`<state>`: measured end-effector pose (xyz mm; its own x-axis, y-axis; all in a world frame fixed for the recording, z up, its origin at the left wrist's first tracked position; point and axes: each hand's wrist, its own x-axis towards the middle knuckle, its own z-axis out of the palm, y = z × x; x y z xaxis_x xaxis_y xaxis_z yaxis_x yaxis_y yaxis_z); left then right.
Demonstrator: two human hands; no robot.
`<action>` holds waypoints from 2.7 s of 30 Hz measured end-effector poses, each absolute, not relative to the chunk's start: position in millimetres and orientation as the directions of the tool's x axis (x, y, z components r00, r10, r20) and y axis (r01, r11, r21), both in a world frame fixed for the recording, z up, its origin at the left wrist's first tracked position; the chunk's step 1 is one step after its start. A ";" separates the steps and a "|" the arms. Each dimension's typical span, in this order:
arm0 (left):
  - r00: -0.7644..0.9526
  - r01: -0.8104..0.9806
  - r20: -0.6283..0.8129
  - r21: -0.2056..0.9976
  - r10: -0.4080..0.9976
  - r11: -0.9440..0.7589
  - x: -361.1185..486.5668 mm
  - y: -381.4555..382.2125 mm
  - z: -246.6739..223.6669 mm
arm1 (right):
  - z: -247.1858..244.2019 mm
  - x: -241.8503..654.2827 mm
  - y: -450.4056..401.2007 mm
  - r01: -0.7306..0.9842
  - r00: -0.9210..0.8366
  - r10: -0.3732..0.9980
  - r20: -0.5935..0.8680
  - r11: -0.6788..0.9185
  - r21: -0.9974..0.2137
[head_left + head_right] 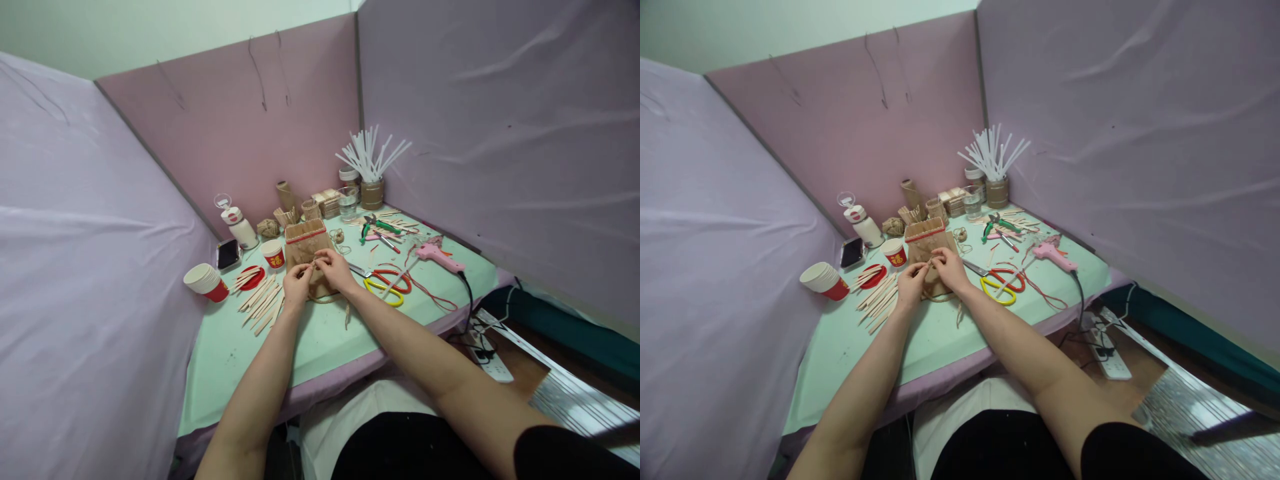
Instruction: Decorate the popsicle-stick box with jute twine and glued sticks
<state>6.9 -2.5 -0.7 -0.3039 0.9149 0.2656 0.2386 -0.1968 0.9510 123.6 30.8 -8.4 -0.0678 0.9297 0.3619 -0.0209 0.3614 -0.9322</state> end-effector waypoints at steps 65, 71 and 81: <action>-0.114 0.052 0.090 0.995 0.989 -0.085 -0.1 0.5 -2.4 | -7.7 123.7 29.0 0.174 -0.112 0.866 0.487 0.499 -0.849; -0.100 0.258 0.237 0.944 0.966 -0.205 5.6 -4.0 4.3 | -8.0 122.6 31.2 0.108 -0.072 0.914 0.398 0.404 -0.908; -0.069 0.251 0.227 0.946 0.972 -0.203 0.4 1.4 -6.2 | -7.1 124.3 31.5 0.024 -0.150 0.924 0.351 0.358 -0.933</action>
<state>0.4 1.4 -6.2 -0.0686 0.9715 0.2267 0.2514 -0.2030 0.9463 124.3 31.5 -7.1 -0.1503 0.9242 0.3510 0.0242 0.3584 -0.9332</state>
